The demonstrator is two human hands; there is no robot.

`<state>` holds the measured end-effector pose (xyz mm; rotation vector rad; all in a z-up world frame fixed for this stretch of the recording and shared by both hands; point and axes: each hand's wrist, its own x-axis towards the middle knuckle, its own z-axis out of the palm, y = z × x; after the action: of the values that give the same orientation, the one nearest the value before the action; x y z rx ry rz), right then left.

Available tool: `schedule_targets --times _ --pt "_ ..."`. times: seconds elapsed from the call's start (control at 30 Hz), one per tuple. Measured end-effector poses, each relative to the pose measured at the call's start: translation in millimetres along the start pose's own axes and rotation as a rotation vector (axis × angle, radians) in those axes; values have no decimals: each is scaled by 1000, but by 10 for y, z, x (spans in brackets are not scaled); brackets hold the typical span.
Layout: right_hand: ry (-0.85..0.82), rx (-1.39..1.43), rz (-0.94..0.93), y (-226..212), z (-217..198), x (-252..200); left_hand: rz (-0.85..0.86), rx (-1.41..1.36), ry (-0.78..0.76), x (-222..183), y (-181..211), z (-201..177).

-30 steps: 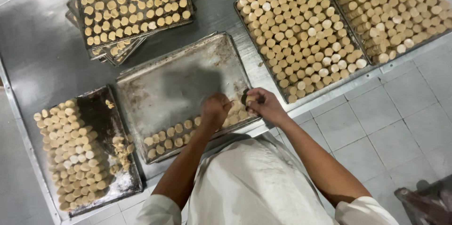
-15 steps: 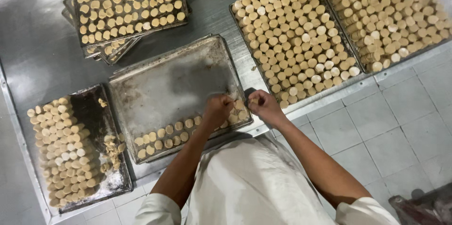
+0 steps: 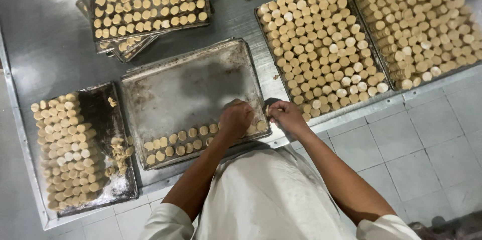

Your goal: The person picks up small circular dough pieces from a tray and arranges them into rows on a different rectangular tray by hand.

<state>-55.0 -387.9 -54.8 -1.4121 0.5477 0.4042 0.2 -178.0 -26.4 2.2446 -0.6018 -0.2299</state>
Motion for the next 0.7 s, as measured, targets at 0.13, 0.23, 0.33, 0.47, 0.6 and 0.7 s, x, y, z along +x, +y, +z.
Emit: schedule_targets --times 0.13,0.23,0.33,0.47,0.6,0.7 --pt "-117 20 71 -48 -3 -24 -31 -223 -119 52 58 -50" --pt "-168 -41 -105 -106 6 -53 -11 -20 -111 57 56 -94" --pt "-174 -33 -171 -215 27 -88 108 94 29 5 80 -166" --pt "-93 -218 -14 -358 99 -106 -48 -58 -128 83 149 -173" --pt "-145 -18 -98 -397 179 15 -7 -344 -49 206 89 -156" --pt "-154 31 -109 -334 126 149 -74 -390 -79 322 -16 -120"
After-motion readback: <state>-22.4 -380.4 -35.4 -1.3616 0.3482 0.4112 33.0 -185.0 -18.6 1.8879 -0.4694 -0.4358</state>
